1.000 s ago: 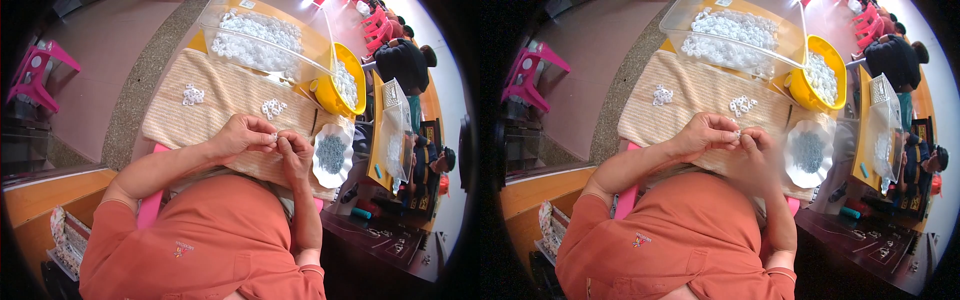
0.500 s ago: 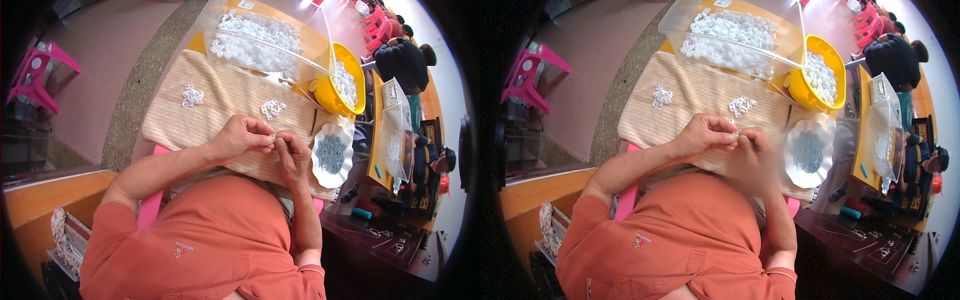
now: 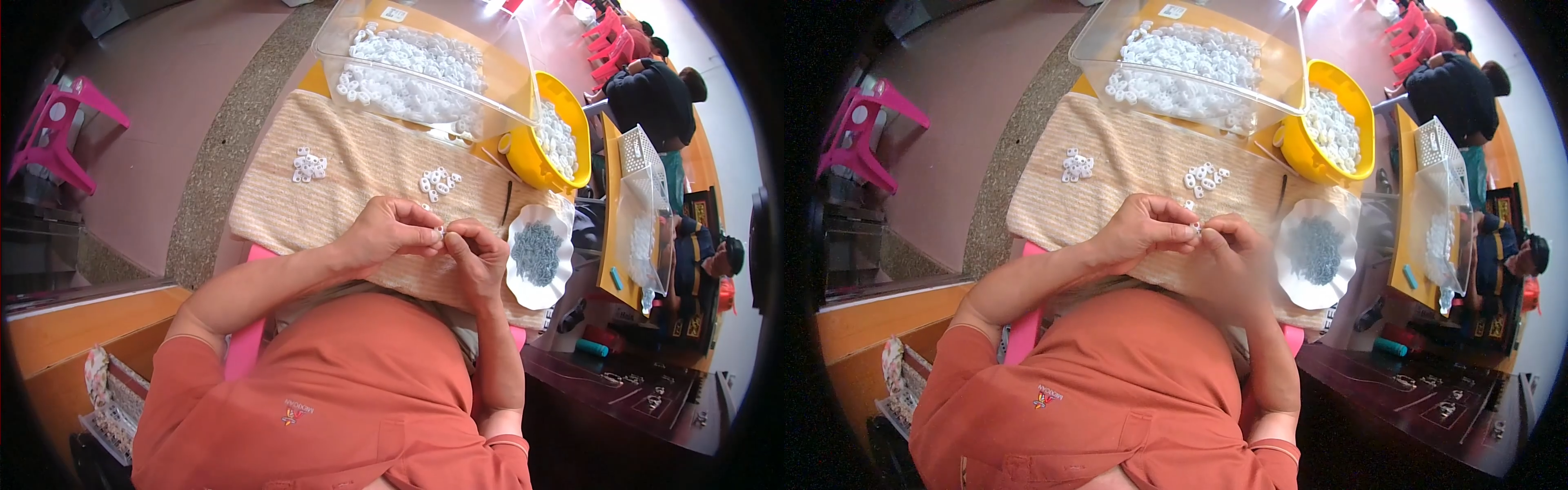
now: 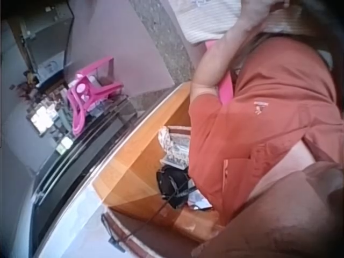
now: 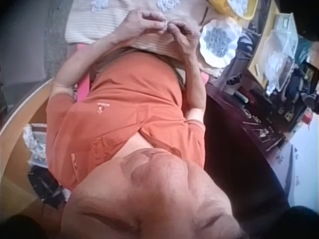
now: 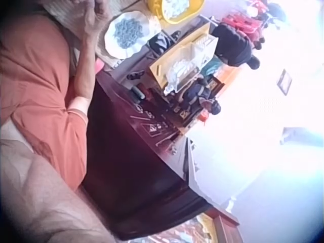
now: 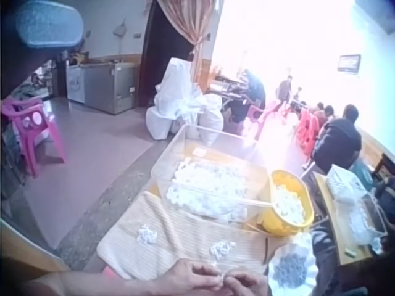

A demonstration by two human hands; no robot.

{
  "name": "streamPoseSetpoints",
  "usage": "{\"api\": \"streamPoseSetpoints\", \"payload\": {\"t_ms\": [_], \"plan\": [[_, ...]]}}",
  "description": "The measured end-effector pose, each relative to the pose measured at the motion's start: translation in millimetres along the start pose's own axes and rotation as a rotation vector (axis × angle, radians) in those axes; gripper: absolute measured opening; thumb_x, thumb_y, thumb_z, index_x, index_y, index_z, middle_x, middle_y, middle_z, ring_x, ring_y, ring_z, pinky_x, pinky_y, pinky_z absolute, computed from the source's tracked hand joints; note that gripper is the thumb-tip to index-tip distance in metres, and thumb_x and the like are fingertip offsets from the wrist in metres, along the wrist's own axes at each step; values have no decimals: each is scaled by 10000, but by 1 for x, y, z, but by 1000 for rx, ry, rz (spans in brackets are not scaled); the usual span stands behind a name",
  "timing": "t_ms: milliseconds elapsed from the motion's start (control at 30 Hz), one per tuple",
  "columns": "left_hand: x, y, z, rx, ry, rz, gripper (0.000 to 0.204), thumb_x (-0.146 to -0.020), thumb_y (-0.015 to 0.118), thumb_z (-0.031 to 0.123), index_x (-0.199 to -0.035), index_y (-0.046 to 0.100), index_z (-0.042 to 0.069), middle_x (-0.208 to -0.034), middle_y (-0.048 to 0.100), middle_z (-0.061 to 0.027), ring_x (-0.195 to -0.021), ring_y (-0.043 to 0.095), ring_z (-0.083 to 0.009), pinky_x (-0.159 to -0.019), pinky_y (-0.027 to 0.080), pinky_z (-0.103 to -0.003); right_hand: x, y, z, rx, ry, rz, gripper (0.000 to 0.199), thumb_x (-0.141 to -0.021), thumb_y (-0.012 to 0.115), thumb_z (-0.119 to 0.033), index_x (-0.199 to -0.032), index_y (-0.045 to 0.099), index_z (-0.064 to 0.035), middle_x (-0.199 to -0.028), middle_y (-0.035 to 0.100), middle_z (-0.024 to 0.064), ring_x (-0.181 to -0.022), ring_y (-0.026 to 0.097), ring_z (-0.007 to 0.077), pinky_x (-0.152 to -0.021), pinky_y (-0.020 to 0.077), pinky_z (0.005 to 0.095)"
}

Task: Sorting and handling small white plastic components at a workbench.

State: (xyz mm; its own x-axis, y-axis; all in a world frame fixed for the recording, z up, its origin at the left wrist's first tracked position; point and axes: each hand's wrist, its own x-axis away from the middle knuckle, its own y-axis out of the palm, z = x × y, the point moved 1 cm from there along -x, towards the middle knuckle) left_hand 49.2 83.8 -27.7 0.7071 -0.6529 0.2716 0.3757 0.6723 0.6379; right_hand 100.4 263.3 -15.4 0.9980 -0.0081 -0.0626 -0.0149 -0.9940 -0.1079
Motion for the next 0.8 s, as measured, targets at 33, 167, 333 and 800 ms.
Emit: {"api": "streamPoseSetpoints", "payload": {"t_ms": [33,167,333,800], "plan": [[0,0,0,4,-2,-4,179,-842,675,40,-1006,638,-22,-900,666,-93,-811,655,-149,-756,562,-286,0,0,0,1,0,0,63,-889,608,11,-931,635,49,-908,634,71,-765,603,99,-689,482,205],[0,0,1,15,5,-21,171,-842,674,37,-999,640,-21,-897,667,-93,-807,655,-149,-749,562,-286,1,0,2,-108,51,7,80,-889,612,0,-946,626,54,-915,639,82,-780,624,117,-706,517,227],[1,0,2,49,-4,-31,174,-835,682,42,-990,639,-22,-887,668,-95,-801,658,-153,-743,563,-285,0,-1,1,-123,95,-6,103,-891,617,-16,-968,623,52,-941,648,93,-795,640,134,-727,541,251],[0,-2,3,65,-16,23,165,-832,678,35,-985,634,-9,-889,659,-88,-817,664,-164,-749,569,-299,-45,-17,-11,448,-5,-13,144,-866,647,-67,-974,665,27,-738,632,48,-621,569,84,-572,476,246]]}}
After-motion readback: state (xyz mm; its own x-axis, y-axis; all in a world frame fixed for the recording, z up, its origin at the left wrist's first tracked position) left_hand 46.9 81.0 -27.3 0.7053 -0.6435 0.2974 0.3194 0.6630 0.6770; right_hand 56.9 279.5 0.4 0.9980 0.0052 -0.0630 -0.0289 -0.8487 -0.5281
